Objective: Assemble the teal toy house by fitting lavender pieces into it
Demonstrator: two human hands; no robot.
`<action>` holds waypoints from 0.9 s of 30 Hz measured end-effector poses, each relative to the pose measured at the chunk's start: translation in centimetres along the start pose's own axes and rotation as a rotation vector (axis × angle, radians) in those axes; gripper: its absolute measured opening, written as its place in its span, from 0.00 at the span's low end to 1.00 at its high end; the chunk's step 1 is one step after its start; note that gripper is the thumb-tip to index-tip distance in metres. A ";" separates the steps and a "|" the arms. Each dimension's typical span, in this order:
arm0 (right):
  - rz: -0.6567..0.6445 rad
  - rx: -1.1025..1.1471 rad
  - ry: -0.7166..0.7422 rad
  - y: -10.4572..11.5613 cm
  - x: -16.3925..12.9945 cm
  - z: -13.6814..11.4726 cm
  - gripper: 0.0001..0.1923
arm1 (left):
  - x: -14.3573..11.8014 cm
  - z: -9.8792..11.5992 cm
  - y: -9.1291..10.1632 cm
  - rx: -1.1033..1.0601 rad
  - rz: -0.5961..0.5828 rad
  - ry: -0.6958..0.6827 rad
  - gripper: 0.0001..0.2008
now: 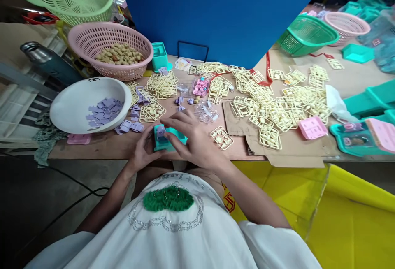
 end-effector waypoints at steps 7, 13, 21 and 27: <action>-0.245 -0.125 -0.095 -4.1 0.9 3.8 0.14 | 0.3 0.8 0.0 0.005 -0.039 -0.022 0.46; -0.183 0.011 -0.022 -4.7 0.8 4.4 0.11 | 0.3 0.6 0.0 0.053 -0.042 0.005 0.47; -0.233 -0.095 0.069 -5.7 2.2 3.8 0.11 | 0.4 0.8 0.3 0.101 -0.024 -0.042 0.46; -0.225 -0.147 0.024 -5.5 2.4 3.6 0.14 | 0.3 0.4 0.1 0.079 -0.009 -0.017 0.46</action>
Point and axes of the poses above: each hand's wrist, its own x-axis towards the middle knuckle, its own y-axis out of the back of the hand, z = x × y, the point moved 4 cm from there along x, towards the middle knuckle, and after that the axes turned 9 degrees about -y, right-handed, at the moved point
